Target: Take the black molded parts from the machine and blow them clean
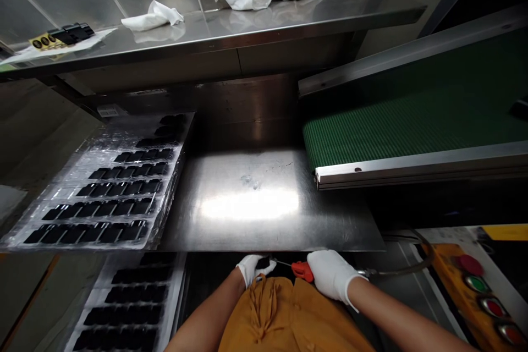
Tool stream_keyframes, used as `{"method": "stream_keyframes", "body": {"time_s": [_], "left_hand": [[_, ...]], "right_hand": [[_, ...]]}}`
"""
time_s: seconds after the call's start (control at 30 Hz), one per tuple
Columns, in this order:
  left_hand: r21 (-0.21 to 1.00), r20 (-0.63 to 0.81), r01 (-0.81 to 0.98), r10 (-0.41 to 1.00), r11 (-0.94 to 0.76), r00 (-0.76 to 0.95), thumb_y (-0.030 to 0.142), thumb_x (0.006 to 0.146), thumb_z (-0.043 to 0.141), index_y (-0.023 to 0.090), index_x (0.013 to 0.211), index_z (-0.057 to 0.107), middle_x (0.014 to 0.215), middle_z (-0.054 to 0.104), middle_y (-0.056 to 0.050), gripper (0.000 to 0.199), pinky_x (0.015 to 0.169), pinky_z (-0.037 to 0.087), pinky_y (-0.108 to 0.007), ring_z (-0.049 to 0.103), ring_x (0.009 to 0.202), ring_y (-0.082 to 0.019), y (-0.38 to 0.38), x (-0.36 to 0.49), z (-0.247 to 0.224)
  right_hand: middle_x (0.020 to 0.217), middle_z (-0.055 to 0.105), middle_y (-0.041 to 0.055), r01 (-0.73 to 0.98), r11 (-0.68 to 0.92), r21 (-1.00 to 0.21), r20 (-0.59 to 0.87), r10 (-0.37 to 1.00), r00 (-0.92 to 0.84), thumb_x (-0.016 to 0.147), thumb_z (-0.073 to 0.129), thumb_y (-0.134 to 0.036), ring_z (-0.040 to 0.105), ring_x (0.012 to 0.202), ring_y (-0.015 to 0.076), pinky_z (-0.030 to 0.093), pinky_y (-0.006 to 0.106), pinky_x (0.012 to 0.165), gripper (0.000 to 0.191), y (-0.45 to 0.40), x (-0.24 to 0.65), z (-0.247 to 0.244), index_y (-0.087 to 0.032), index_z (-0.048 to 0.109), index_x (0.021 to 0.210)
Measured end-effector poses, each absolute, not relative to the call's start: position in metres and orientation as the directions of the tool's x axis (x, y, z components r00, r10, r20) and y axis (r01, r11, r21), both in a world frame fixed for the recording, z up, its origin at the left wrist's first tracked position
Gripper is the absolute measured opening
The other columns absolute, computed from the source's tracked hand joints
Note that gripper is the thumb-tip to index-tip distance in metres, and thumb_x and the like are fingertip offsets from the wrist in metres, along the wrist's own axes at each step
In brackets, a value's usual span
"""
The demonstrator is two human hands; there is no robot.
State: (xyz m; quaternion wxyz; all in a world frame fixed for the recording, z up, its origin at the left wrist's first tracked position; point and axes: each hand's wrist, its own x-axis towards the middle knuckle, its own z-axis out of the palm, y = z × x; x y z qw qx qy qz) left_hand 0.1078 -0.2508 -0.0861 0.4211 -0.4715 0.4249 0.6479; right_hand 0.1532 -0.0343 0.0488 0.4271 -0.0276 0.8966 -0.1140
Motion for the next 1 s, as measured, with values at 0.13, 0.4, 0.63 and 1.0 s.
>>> {"method": "stream_keyframes", "body": {"time_s": [0.13, 0.4, 0.63, 1.0], "left_hand": [[0.126, -0.966, -0.966, 0.195, -0.224, -0.171, 0.007, 0.076, 0.069, 0.007, 0.084, 0.060, 0.080, 0.066, -0.011, 0.012, 0.072, 0.062, -0.028, 0.069, 0.074, -0.018, -0.258, 0.106, -0.085], [0.245, -0.916, -0.969, 0.318, -0.038, -0.244, -0.006, 0.069, 0.066, 0.004, 0.076, 0.067, 0.088, 0.071, -0.013, 0.012, 0.092, 0.057, -0.027, 0.070, 0.089, -0.019, -0.262, 0.114, -0.082], [0.360, -0.919, -0.870, 0.288, 0.337, -0.269, 0.006, 0.060, 0.075, 0.010, 0.072, 0.073, 0.079, 0.072, -0.006, 0.013, 0.085, 0.054, -0.025, 0.068, 0.084, -0.018, -0.255, 0.114, -0.081], [0.304, -0.897, -0.264, 0.182, 0.915, -0.402, 0.028, 0.066, 0.075, 0.017, 0.057, 0.067, 0.067, 0.067, -0.003, 0.016, 0.089, 0.044, -0.031, 0.063, 0.099, -0.028, -0.252, 0.098, -0.106]], "right_hand": [[0.094, 0.074, 0.0189, 0.050, 0.972, -0.230, -0.784, -0.154, -0.601, 0.073, 0.057, -0.015, 0.070, 0.090, 0.0366, 0.053, 0.042, 0.076, 0.024, -0.032, 0.152, 0.048, -0.011, 0.074, 0.090], [0.096, 0.074, 0.0210, 0.064, 0.976, -0.206, -0.795, -0.129, -0.593, 0.069, 0.059, -0.011, 0.070, 0.093, 0.0361, 0.054, 0.042, 0.078, 0.031, -0.026, 0.145, 0.051, -0.009, 0.073, 0.097], [0.096, 0.073, 0.0218, 0.055, 0.978, -0.203, -0.812, -0.137, -0.567, 0.067, 0.060, -0.010, 0.070, 0.092, 0.0389, 0.055, 0.045, 0.077, 0.030, -0.019, 0.147, 0.055, -0.008, 0.073, 0.094], [0.093, 0.074, 0.0199, 0.052, 0.973, -0.224, -0.788, -0.149, -0.598, 0.070, 0.059, -0.011, 0.070, 0.091, 0.0386, 0.055, 0.045, 0.078, 0.026, -0.024, 0.147, 0.054, -0.009, 0.074, 0.092]]}}
